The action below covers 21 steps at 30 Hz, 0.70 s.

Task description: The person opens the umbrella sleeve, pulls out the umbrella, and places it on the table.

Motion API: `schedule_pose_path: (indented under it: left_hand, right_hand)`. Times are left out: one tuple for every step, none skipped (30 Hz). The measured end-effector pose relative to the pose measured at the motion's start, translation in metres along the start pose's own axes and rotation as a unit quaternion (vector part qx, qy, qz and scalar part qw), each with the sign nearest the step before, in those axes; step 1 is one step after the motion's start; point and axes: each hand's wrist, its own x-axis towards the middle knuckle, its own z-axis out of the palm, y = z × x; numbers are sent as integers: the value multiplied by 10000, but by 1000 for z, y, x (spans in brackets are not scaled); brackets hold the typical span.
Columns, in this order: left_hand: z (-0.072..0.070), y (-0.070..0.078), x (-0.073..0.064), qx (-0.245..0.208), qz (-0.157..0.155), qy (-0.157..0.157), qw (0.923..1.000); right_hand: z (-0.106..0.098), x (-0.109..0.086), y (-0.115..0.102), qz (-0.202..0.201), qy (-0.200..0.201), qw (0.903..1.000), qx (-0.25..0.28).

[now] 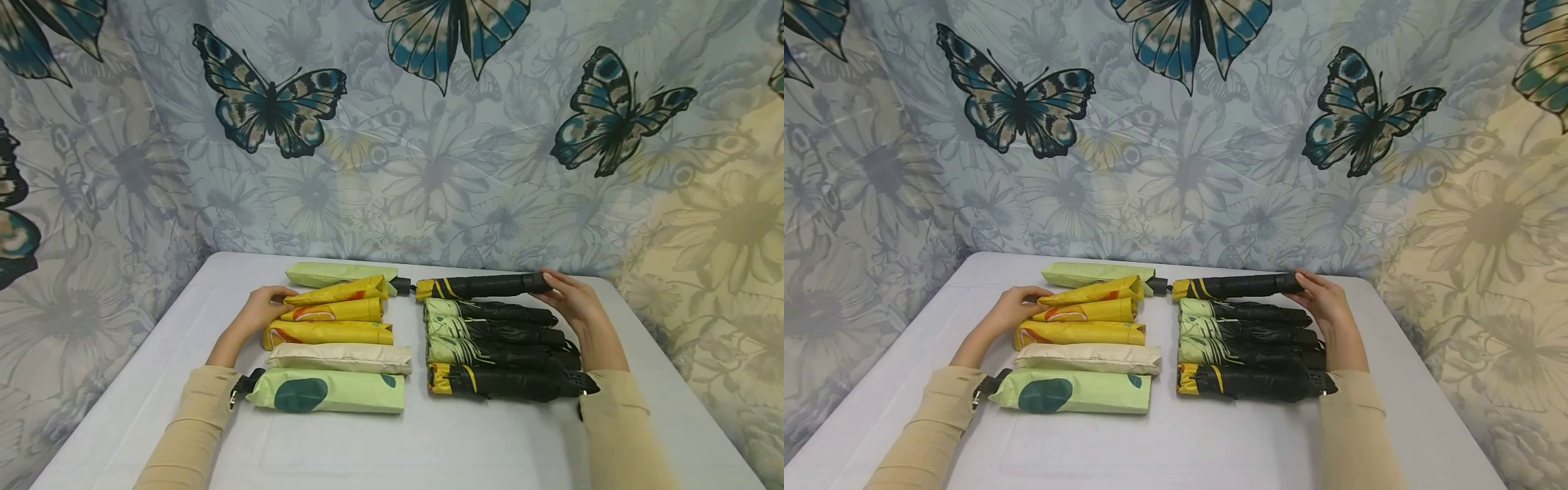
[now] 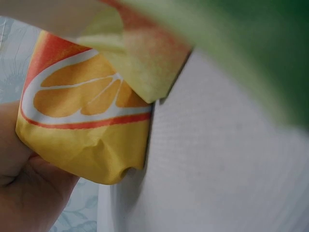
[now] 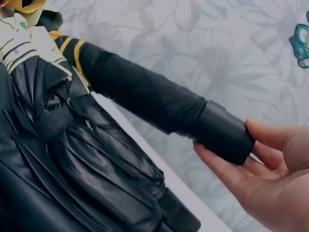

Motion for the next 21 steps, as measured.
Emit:
schedule_pose_path:
  left_hand:
    - [0, 0, 0, 2, 6, 1, 10000]
    - [0, 1, 0, -2, -1, 4, 10000]
    - [-1, 1, 0, -3, -15, -2, 10000]
    - [-1, 2, 0, -3, -29, -7, 10000]
    - [-1, 2, 0, 0, -32, -8, 10000]
    - [-1, 2, -1, 2, -42, -10, 10000]
    - [-1, 3, -1, 5, -62, -22, 10000]
    - [-1, 3, -1, 13, -72, -24, 10000]
    - [-1, 3, -1, 16, -78, -27, 10000]
    - [-1, 4, -1, 19, -79, -23, 10000]
    - [-1, 4, -1, 11, -83, -25, 10000]
    - [-2, 4, 0, 5, -93, -29, 10000]
    - [-2, 5, 0, 4, -97, -32, 9999]
    - [-2, 5, 0, 2, -91, -29, 10000]
    - [-2, 4, 0, -2, -83, -28, 10000]
    - [-1, 4, 0, 4, -70, -22, 10000]
    - [-1, 4, 0, 7, -56, -21, 10000]
    - [-1, 3, 0, 15, -45, -14, 10000]
    - [-1, 3, 0, 24, -34, -12, 10000]
    - [-1, 2, 0, 29, -22, -10, 10000]
    - [0, 2, 0, 37, -13, -5, 10000]
  right_hand:
    - [-1, 0, 0, -13, -58, 10000, -13]
    - [-2, 1, 0, -30, -92, 9999, -66]
    - [-3, 1, 0, -71, -128, 9997, -212]
    - [-4, 2, 2, -143, -120, 9991, -390]
    - [-5, 2, 3, -251, -101, 9977, -621]
    - [-6, 3, 5, -378, -45, 9962, -780]
    - [-7, 4, 7, -509, 20, 9943, -939]
    - [-7, 4, 10, -632, 99, 9919, -1098]
    - [-8, 5, 13, -749, 168, 9896, -1217]
    - [-9, 6, 15, -854, 250, 9868, -1350]
    - [-10, 6, 18, -918, 312, 9843, -1475]
    - [-11, 7, 20, -944, 380, 9826, -1554]
    - [-11, 8, 21, -945, 434, 9787, -1768]
    - [-11, 8, 23, -923, 489, 9743, -1995]
    - [-11, 9, 24, -901, 530, 9699, -2201]
    - [-12, 10, 26, -867, 586, 9650, -2406]
    - [-12, 10, 27, -812, 640, 9608, -2573]
    - [-12, 11, 28, -772, 707, 9558, -2746]
    - [-11, 11, 29, -732, 771, 9507, -2913]
    - [-11, 11, 30, -686, 816, 9471, -3028]
    - [-10, 11, 31, -661, 852, 9431, -3145]
